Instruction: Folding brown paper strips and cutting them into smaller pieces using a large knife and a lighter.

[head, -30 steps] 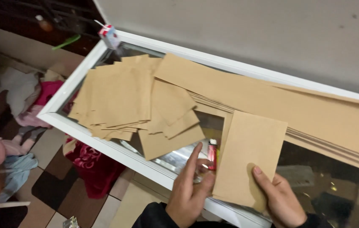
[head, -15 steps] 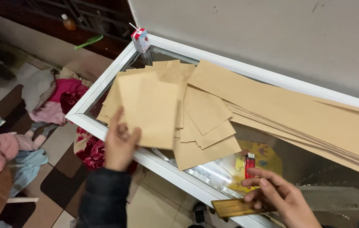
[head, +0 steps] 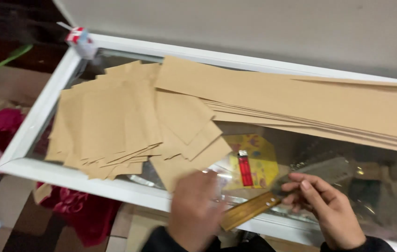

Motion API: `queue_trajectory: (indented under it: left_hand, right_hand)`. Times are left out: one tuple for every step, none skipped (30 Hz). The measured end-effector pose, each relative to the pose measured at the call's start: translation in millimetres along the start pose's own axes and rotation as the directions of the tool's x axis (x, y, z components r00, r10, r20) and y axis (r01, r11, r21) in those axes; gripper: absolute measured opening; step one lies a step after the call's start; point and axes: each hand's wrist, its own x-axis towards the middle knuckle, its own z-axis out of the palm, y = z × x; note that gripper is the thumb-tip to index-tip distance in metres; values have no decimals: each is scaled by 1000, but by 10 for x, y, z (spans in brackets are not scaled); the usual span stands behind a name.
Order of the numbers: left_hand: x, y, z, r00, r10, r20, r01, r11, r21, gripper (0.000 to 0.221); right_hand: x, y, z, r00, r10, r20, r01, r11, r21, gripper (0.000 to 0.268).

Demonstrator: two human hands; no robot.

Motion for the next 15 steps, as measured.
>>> queue_trajectory:
  left_hand:
    - [-2, 165, 125, 1000, 9, 5, -9, 1000, -18, 39]
    - [-10, 336, 241, 982, 20, 190, -34, 997, 70, 63]
    - [-21, 507, 351, 931, 13, 366, -76, 984, 158, 89]
    - [-59, 551, 438, 930, 23, 368, -83, 986, 147, 89]
    - [-89, 589, 523, 928, 28, 371, -99, 979, 175, 94]
    - [-120, 629, 603, 927, 32, 375, -116, 972, 204, 101]
    - [-81, 648, 594, 927, 33, 372, -118, 971, 208, 101]
    - [-46, 667, 579, 940, 70, 334, -138, 973, 183, 68]
    - [-22, 687, 555, 951, 99, 293, -152, 974, 166, 41]
    - [-58, 670, 545, 953, 93, 290, -149, 973, 177, 41]
    - [-84, 639, 518, 942, 103, 318, -146, 983, 112, 44]
    - [-108, 610, 484, 931, 116, 345, -140, 989, 47, 47]
    - [-156, 540, 415, 934, 109, 340, -140, 988, 68, 47]
    - [-206, 471, 342, 912, -187, 365, 185, 982, 42, 43]
    - [-267, 417, 273, 793, -459, 401, 495, 869, 16, 43]
  right_hand:
    - [-7, 5, -57, 1000, 0, -21, 0, 1000, 1, 40]
    - [-20, 10, -116, 997, 9, -74, -7, 1000, 25, 38]
    - [-12, 14, -167, 993, 18, -118, -12, 999, 48, 36]
    - [-35, 39, -228, 991, 16, -132, -10, 999, 49, 36]
    - [-35, 58, -281, 988, -19, -154, 30, 997, 69, 35]
    - [-39, 76, -332, 983, -54, -177, 70, 994, 87, 33]
    - [-14, 87, -401, 983, -57, -174, 74, 993, 90, 33]
    - [6, 98, -467, 978, -100, -184, 122, 987, 109, 30]
    - [40, 111, -522, 972, -141, -186, 166, 978, 127, 26]
    - [66, 89, -584, 974, -143, -174, 167, 977, 130, 26]
    - [108, 66, -623, 949, -242, -201, 265, 959, 98, 24]
    - [147, 36, -659, 914, -339, -225, 361, 930, 65, 23]
    - [198, -83, -639, 915, -345, -209, 367, 927, 77, 23]
    - [247, -202, -616, 879, -398, -263, 413, 911, 2, 22]
    - [284, -320, -604, 836, -450, -313, 449, 890, -78, 22]
